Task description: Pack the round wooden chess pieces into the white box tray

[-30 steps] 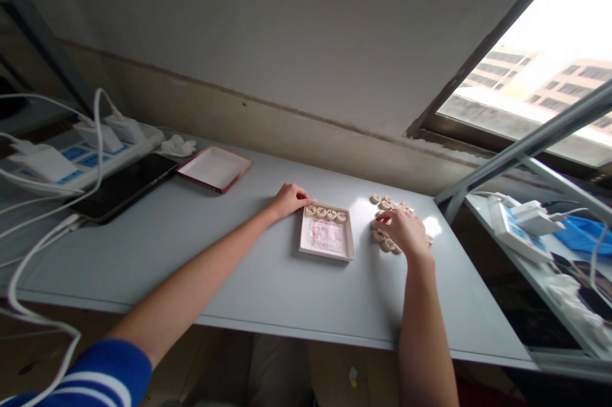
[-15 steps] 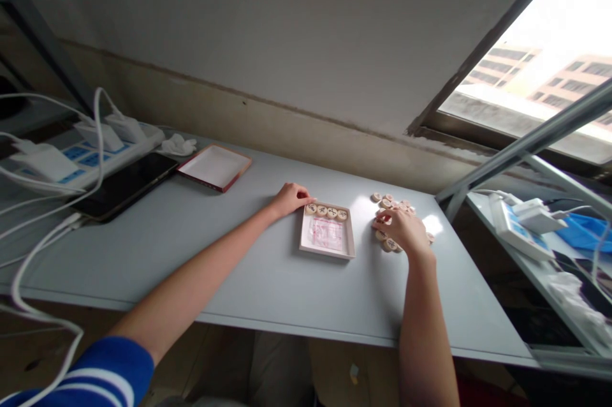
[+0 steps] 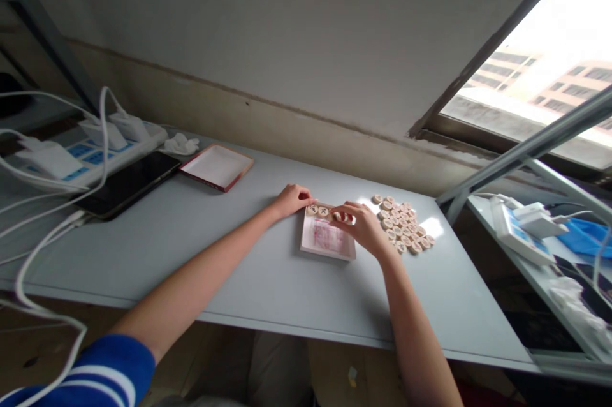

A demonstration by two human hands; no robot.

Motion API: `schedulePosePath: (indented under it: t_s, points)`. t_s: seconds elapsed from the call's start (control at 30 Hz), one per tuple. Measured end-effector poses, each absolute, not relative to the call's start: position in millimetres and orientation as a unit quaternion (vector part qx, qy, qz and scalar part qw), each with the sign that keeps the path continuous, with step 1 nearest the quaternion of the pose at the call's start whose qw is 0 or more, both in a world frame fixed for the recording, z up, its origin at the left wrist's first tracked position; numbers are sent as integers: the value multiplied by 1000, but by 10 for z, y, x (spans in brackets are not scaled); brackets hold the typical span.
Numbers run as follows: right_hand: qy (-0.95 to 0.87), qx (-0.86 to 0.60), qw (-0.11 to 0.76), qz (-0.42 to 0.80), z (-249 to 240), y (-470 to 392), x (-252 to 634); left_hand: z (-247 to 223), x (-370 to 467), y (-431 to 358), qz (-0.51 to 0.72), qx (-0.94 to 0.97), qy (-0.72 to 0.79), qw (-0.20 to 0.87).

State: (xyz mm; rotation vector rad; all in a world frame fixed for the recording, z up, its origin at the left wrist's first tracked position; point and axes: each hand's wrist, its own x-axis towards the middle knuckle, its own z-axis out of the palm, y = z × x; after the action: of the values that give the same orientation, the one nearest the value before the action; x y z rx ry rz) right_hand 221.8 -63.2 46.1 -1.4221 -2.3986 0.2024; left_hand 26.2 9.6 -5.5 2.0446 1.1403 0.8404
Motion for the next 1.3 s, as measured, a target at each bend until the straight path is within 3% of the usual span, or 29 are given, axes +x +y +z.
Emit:
schedulePosePath:
  t_s: [0.13,0.37,0.73,1.03,1.3]
  points:
    - [-883,-440,145,69,328,-650,1939,-74,263,107,320,783,425,322]
    - [-861,-492,129,-6,255,-618,1934,-74,266,108,313,788,422,320]
    - [-863,-489,128,18,328,-629,1988,-29,257,85,300,795,416,325]
    - [-682,-707,124,-142,459,-586,2590,13,205,100,266,802,408,345]
    - [-575,-809,-31,-115,432,-609,2828,2,216,111,261,795,421,350]
